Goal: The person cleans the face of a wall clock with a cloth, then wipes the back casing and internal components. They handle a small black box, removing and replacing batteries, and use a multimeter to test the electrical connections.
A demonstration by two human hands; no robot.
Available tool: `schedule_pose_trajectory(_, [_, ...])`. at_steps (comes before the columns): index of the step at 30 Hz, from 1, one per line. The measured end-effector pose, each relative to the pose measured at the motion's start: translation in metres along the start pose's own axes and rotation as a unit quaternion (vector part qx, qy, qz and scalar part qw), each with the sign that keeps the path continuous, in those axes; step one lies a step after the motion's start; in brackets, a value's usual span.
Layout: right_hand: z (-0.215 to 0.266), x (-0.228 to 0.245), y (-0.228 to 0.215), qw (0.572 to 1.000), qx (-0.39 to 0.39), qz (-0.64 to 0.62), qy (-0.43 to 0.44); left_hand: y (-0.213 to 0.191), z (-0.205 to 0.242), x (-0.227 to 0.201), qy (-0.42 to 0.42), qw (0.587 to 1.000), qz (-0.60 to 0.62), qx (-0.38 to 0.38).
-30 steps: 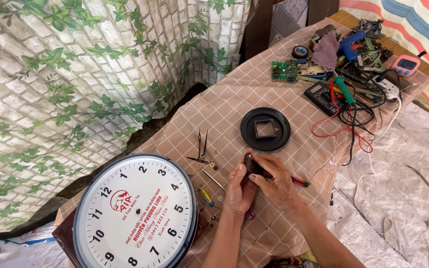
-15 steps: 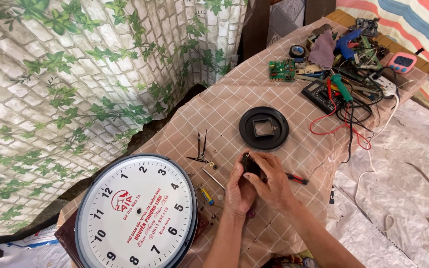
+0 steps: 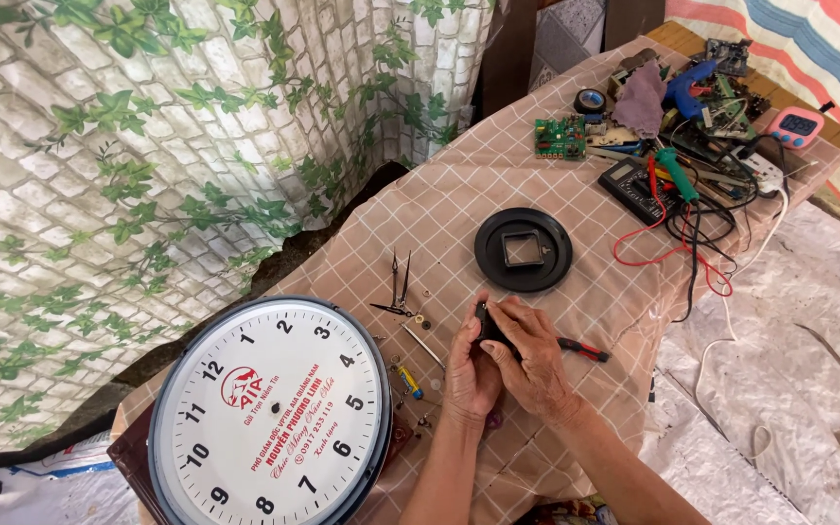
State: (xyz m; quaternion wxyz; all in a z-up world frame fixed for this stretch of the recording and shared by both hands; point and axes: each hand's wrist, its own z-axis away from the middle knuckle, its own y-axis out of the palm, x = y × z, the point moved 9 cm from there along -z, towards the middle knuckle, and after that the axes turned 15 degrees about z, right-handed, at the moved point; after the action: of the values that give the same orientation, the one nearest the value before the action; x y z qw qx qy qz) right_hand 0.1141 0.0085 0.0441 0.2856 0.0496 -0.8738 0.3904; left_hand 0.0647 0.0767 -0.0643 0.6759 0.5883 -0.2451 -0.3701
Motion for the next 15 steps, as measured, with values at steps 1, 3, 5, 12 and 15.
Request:
schedule_pose_trajectory(1, [0.001, -0.001, 0.001, 1.0, -0.001, 0.0, -0.002, 0.004, 0.001, 0.0, 0.001, 1.0, -0.001, 0.002])
schedule_pose_trajectory(3, [0.001, 0.001, 0.002, 1.0, 0.0, 0.0, -0.004, 0.007, 0.003, 0.0, 0.001, 1.0, -0.001, 0.003])
schedule_pose_trajectory(5, [0.0, 0.005, 0.001, 1.0, -0.003, -0.006, -0.007, 0.01, 0.004, -0.001, 0.004, 1.0, 0.005, 0.007])
schedule_pose_trajectory(12, [-0.004, 0.007, -0.001, 0.999, 0.007, -0.051, 0.0, 0.009, 0.002, -0.002, 0.002, 0.999, 0.03, -0.013])
schedule_pose_trajectory(15, [-0.002, 0.004, -0.006, 0.997, -0.016, -0.065, -0.022, 0.001, -0.002, -0.001, -0.014, 0.999, 0.04, -0.027])
